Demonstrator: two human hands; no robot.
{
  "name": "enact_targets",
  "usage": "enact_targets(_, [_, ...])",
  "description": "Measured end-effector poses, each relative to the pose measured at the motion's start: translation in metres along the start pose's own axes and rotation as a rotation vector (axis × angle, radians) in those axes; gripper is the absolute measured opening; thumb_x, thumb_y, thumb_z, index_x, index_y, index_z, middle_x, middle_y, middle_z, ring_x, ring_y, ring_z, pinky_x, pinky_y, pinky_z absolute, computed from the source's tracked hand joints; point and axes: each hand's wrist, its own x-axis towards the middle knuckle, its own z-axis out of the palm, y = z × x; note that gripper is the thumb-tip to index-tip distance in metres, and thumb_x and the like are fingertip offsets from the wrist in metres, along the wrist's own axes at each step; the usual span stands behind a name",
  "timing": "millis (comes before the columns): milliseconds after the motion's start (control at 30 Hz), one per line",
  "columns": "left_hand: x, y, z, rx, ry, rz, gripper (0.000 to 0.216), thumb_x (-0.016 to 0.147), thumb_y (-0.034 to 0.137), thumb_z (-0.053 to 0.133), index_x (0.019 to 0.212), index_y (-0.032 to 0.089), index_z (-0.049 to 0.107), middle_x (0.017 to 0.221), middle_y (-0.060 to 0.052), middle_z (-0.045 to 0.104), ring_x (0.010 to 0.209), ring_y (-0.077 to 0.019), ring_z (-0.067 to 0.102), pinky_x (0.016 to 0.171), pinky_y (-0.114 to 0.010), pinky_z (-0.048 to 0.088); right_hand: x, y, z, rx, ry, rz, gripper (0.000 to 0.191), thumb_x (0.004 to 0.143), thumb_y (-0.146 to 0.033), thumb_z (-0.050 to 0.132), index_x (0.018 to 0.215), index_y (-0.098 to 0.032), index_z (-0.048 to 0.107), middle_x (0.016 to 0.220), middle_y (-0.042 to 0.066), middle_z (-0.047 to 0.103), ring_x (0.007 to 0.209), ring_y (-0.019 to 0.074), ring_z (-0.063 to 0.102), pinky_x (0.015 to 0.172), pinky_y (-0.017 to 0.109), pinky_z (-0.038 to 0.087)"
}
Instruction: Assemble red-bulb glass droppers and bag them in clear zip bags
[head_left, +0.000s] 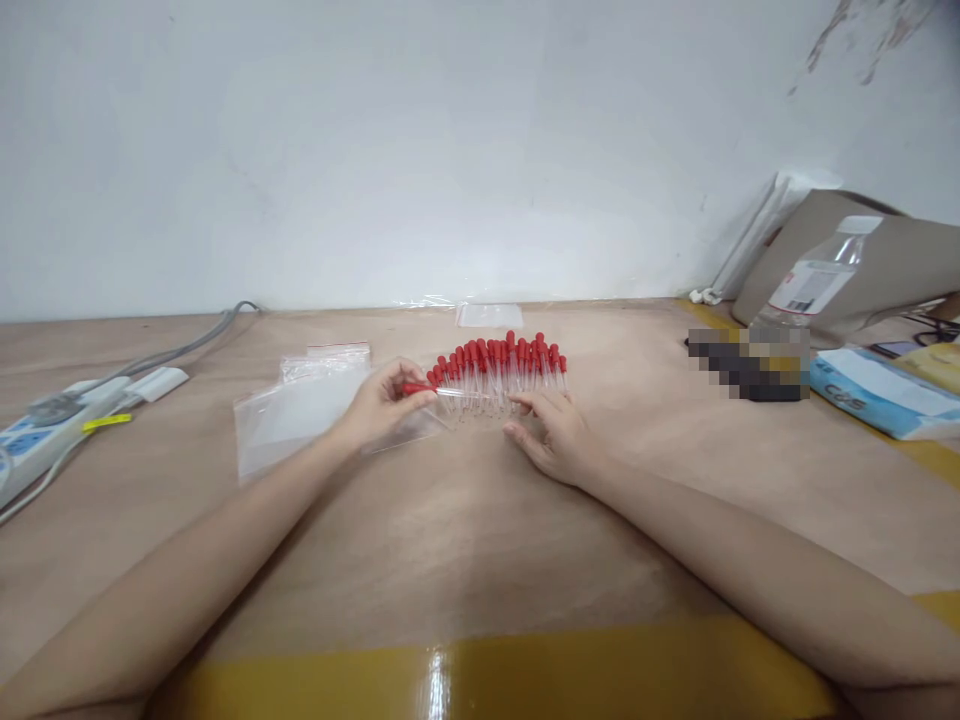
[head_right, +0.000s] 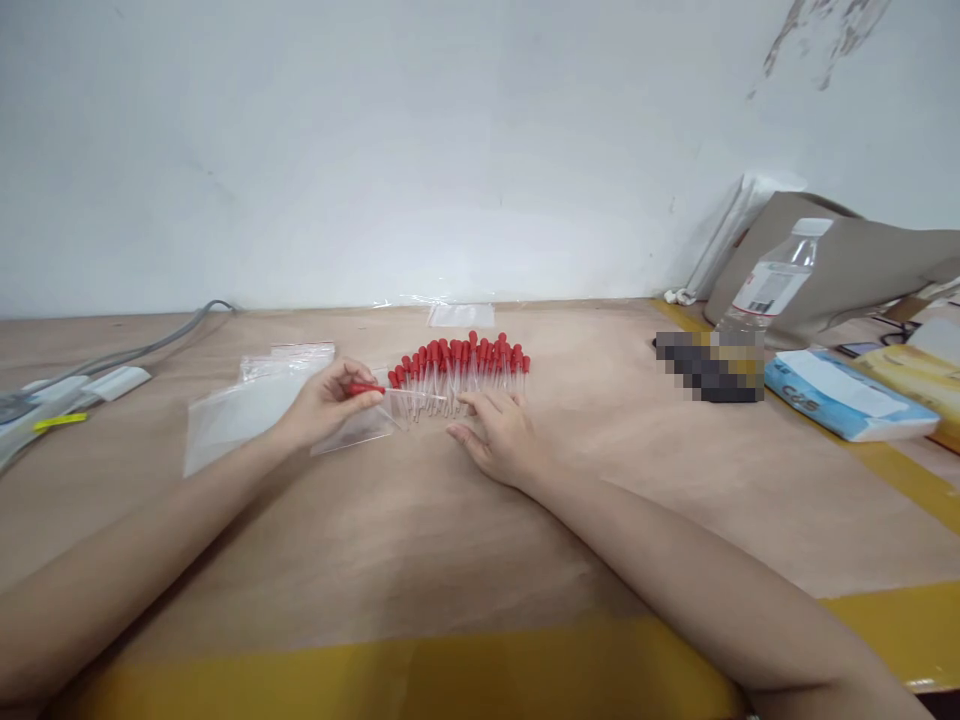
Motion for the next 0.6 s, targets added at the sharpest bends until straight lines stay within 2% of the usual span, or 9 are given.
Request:
enact_targets(33, [0.009, -0.001, -0.009, 0.007, -0.019, -0.066, 0.034, 0.063, 0.040, 0.071, 0.076, 0.015, 0.052, 0.067, 0.000, 0.059, 0.063, -0.0128, 0.059, 0.063, -0.028, 0.048, -0.001, 0.002, 0.000, 0.001, 0.005, 0.011, 0.028, 0.084, -0.034, 0.048, 0.105, -0.016, 0.051, 0.086, 0.006, 0.061, 0.082, 0.0172, 0.056, 0.076, 0.032, 0.032])
enact_targets(133, [0.037, -0.004, -0.025, 0.001, -0.034, -0.228, 0.038, 0.063, 0.048, 0.068, 0.077, 0.014, 0.056, 0.067, -0.001, 0.060, 0.060, -0.0119, 0.057, 0.064, -0.029, 0.047, -0.002, 0.005, 0.001, -0.006, -0.022, 0.008, 0.025, 0.083, -0.030, 0.049, 0.105, -0.017, 0.050, 0.088, 0.006, 0.061, 0.082, 0.0176, 0.056, 0.075, 0.032, 0.033])
enact_targets(233, [0.064, -0.012, -0.022, -0.004, -0.048, -0.406, 0.039, 0.063, 0.042, 0.070, 0.086, 0.015, 0.056, 0.062, 0.001, 0.057, 0.056, -0.0100, 0.055, 0.060, -0.027, 0.045, -0.002, 0.004, 0.004, -0.022, -0.043, -0.007, 0.024, 0.082, -0.027, 0.049, 0.104, -0.018, 0.051, 0.090, 0.007, 0.061, 0.084, 0.0187, 0.056, 0.077, 0.033, 0.033])
enact_targets(333, [0.084, -0.022, -0.010, 0.118, -0.102, -0.555, 0.051, 0.060, 0.039, 0.074, 0.097, 0.015, 0.051, 0.060, 0.000, 0.057, 0.052, -0.0118, 0.055, 0.053, -0.026, 0.043, -0.001, 0.004, 0.005, -0.045, -0.048, -0.003, 0.024, 0.082, -0.026, 0.049, 0.104, -0.017, 0.051, 0.091, 0.008, 0.061, 0.085, 0.0191, 0.055, 0.076, 0.033, 0.032])
enact_targets(400, [0.094, -0.027, -0.005, 0.273, -0.121, -0.554, 0.058, 0.058, 0.043, 0.074, 0.102, 0.015, 0.049, 0.064, -0.001, 0.060, 0.055, -0.0142, 0.056, 0.051, -0.025, 0.041, -0.001, 0.004, 0.005, -0.061, -0.046, -0.001, 0.023, 0.082, -0.025, 0.049, 0.103, -0.016, 0.052, 0.090, 0.008, 0.061, 0.084, 0.0183, 0.055, 0.075, 0.032, 0.031])
enact_targets(467, [0.098, -0.029, -0.005, 0.473, -0.091, -0.492, 0.061, 0.056, 0.047, 0.073, 0.103, 0.017, 0.049, 0.071, -0.003, 0.062, 0.060, -0.0163, 0.058, 0.053, -0.025, 0.040, -0.001, 0.005, 0.006, -0.076, -0.043, -0.011, 0.021, 0.082, -0.024, 0.049, 0.101, -0.016, 0.054, 0.090, 0.006, 0.062, 0.083, 0.0170, 0.055, 0.075, 0.031, 0.030])
enact_targets(600, [0.089, -0.027, -0.018, 0.813, 0.020, -0.394, 0.042, 0.065, 0.052, 0.062, 0.088, 0.018, 0.055, 0.076, -0.004, 0.062, 0.070, -0.0190, 0.058, 0.057, -0.025, 0.038, -0.003, 0.002, 0.006, -0.105, -0.059, -0.048, 0.014, 0.083, -0.024, 0.048, 0.090, -0.017, 0.058, 0.084, 0.005, 0.063, 0.077, 0.0151, 0.054, 0.072, 0.030, 0.028])
